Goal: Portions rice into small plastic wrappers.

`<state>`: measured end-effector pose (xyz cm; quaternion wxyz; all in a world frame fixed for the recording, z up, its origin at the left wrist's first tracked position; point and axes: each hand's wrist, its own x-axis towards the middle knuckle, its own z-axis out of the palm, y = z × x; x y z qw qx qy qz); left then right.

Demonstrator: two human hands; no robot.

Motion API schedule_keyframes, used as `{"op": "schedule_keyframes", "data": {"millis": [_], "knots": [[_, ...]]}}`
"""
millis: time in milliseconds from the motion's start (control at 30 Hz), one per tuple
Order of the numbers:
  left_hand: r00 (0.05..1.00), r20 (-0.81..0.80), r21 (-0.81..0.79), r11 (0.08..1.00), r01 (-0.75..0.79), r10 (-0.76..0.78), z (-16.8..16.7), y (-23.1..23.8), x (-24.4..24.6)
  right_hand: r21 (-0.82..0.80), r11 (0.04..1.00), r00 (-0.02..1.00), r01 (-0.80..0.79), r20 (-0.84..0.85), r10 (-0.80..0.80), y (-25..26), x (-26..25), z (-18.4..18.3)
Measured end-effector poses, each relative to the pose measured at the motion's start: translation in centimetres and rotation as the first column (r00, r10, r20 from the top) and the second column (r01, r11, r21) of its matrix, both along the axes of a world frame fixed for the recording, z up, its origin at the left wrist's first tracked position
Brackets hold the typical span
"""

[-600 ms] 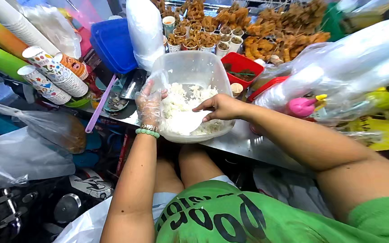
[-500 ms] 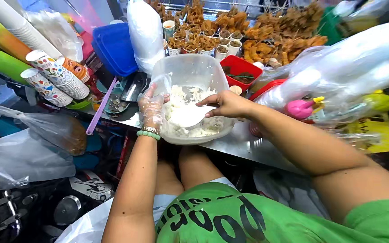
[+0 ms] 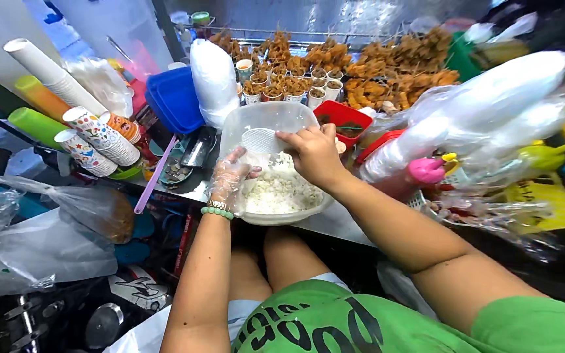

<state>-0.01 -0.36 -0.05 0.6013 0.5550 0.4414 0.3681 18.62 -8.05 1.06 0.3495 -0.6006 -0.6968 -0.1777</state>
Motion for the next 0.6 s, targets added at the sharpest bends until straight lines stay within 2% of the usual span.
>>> {"op": "schedule_keyframes", "data": {"millis": [67,200,233,300,367,467,533,600], "knots": [[1.000,0.004,-0.006,1.000,0.002,-0.002,0.1,0.0,-0.1,0.055,0.998,0.998,0.026,0.059,-0.030,0.1,-0.3,-0.2],[1.000,-0.015,-0.005,1.000,-0.003,0.003,0.2,-0.2,-0.2,0.092,0.991,0.993,0.101,0.050,-0.106,0.0,0.4,-0.2],[1.000,-0.013,0.001,1.000,-0.011,0.011,0.1,-0.1,-0.2,0.067,0.988,0.989,0.137,0.043,-0.140,-0.1,0.8,-0.2],[1.000,-0.017,0.005,1.000,-0.023,0.023,0.0,-0.2,-0.4,-0.122,0.976,0.984,0.179,0.029,-0.177,-0.4,1.1,0.2],[1.000,0.014,-0.009,1.000,-0.013,0.014,0.0,-0.7,-0.6,-0.265,0.959,0.995,0.098,0.003,-0.100,-0.5,0.7,0.3],[0.996,0.074,-0.050,0.998,-0.037,0.041,0.3,-0.9,-0.4,-0.268,0.955,0.990,-0.129,0.028,0.142,0.8,0.1,-0.5],[0.998,-0.055,0.001,1.000,-0.006,0.006,0.8,-1.2,-1.1,-0.318,0.923,0.966,-0.218,0.065,0.251,2.0,-0.1,-0.5],[0.943,-0.333,0.070,0.997,0.045,-0.019,1.8,-1.3,-1.9,-0.412,0.881,0.949,-0.231,0.106,0.298,3.0,-0.1,1.1]]}}
